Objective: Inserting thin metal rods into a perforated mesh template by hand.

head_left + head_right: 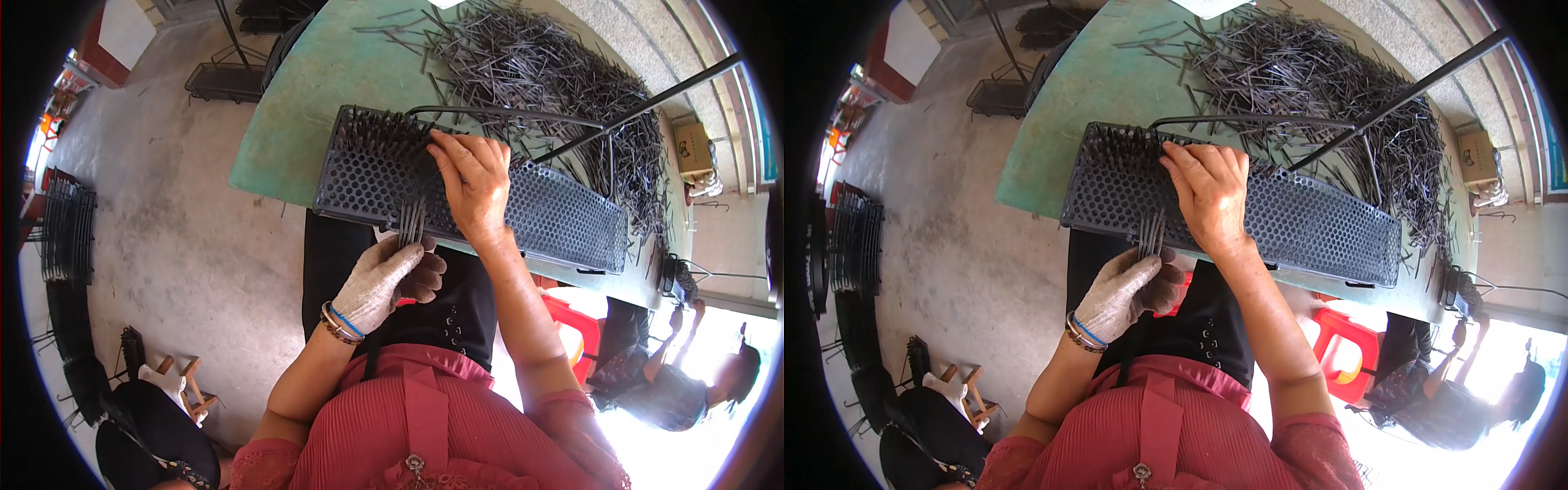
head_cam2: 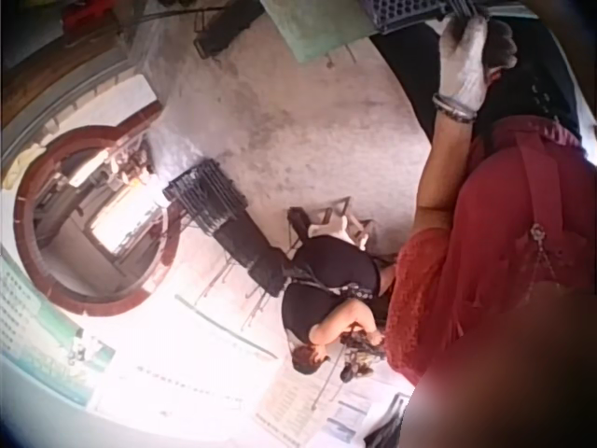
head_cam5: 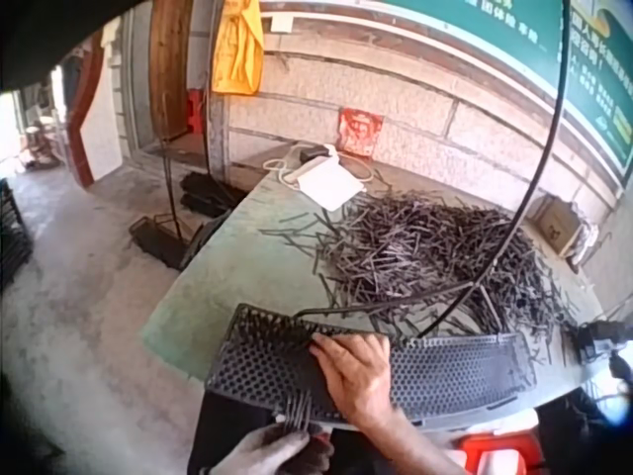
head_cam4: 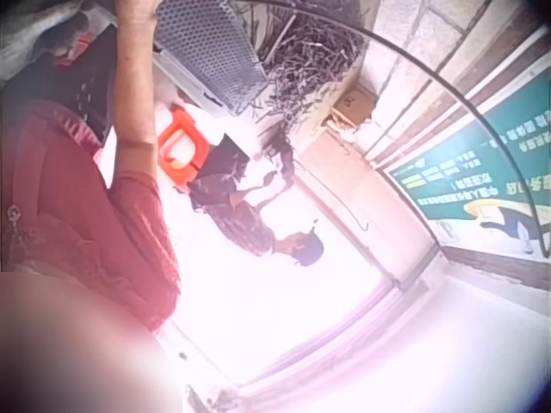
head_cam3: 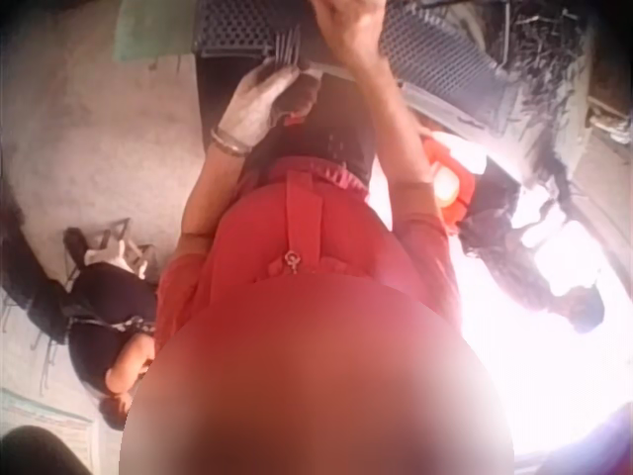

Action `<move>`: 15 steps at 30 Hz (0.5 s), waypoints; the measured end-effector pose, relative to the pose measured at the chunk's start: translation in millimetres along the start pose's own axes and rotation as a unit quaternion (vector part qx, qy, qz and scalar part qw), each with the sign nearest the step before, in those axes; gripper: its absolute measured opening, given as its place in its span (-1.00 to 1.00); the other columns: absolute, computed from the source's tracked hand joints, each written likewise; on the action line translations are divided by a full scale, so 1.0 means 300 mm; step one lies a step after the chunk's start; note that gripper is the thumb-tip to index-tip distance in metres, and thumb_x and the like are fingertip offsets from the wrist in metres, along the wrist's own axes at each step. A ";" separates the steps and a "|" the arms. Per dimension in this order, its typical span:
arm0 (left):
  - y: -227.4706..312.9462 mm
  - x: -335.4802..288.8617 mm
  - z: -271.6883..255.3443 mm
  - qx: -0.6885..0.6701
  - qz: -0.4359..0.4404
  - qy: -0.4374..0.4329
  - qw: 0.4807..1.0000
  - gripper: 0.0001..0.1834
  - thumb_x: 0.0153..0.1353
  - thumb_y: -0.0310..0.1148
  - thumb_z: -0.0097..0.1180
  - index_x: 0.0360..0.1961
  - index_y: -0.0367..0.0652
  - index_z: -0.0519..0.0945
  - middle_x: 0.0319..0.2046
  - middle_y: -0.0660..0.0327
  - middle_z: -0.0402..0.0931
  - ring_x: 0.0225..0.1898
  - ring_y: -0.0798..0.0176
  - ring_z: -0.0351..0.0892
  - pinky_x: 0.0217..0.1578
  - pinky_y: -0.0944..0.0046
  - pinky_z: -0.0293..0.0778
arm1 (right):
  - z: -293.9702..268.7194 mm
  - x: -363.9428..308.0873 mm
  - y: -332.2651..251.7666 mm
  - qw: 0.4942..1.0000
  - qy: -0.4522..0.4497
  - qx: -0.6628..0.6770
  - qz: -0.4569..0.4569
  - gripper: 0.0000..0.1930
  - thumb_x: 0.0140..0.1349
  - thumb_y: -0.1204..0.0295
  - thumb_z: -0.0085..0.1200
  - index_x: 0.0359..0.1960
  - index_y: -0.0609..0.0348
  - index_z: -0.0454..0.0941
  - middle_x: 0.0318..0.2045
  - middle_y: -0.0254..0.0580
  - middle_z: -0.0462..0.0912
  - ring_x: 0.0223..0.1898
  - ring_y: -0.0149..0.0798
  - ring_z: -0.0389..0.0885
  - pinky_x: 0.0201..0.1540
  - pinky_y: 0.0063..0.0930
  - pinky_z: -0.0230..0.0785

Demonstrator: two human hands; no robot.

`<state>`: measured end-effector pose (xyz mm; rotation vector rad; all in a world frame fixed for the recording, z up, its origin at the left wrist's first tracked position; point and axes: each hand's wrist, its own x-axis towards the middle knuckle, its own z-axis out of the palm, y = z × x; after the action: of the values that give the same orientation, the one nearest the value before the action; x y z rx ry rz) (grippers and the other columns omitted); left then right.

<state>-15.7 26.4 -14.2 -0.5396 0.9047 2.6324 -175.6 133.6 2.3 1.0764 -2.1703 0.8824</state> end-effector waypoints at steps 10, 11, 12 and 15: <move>0.013 -0.008 0.014 0.027 -0.004 0.014 1.000 -0.70 0.42 -0.24 -0.04 0.04 -0.20 0.47 -0.25 0.11 0.61 -0.35 0.29 0.65 -0.40 0.36 0.58 | 0.007 0.003 0.001 1.000 0.011 -0.008 -0.001 -0.78 0.09 0.47 0.29 -0.19 0.13 0.69 -0.36 -0.31 0.64 -0.31 -0.25 0.54 -0.13 -0.38 0.25; 0.012 -0.009 0.013 0.026 -0.007 0.017 0.999 -0.69 0.42 -0.24 -0.04 0.04 -0.20 0.46 -0.25 0.11 0.61 -0.35 0.29 0.65 -0.40 0.36 0.58 | 0.007 0.001 0.002 1.000 0.011 -0.008 -0.001 -0.78 0.09 0.47 0.29 -0.19 0.13 0.69 -0.36 -0.31 0.64 -0.31 -0.25 0.54 -0.13 -0.38 0.25; 0.012 -0.009 0.013 0.025 -0.010 0.021 0.999 -0.69 0.42 -0.24 -0.04 0.05 -0.20 0.46 -0.25 0.12 0.61 -0.35 0.29 0.65 -0.40 0.37 0.58 | 0.009 -0.002 0.003 1.000 0.007 -0.002 -0.005 -0.77 0.08 0.47 0.30 -0.19 0.14 0.69 -0.35 -0.30 0.64 -0.31 -0.25 0.54 -0.13 -0.38 0.25; 0.016 -0.007 0.013 0.024 -0.013 0.016 1.000 -0.69 0.42 -0.24 -0.03 0.05 -0.20 0.46 -0.24 0.10 0.61 -0.36 0.29 0.65 -0.40 0.37 0.58 | 0.006 -0.003 -0.002 1.000 0.001 0.003 -0.005 -0.76 0.05 0.46 0.32 -0.20 0.14 0.69 -0.34 -0.28 0.63 -0.30 -0.23 0.53 -0.13 -0.36 0.26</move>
<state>-16.7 25.1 -7.8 -0.5788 0.9608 2.5785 -175.0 132.2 0.7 1.0882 -2.1596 0.8858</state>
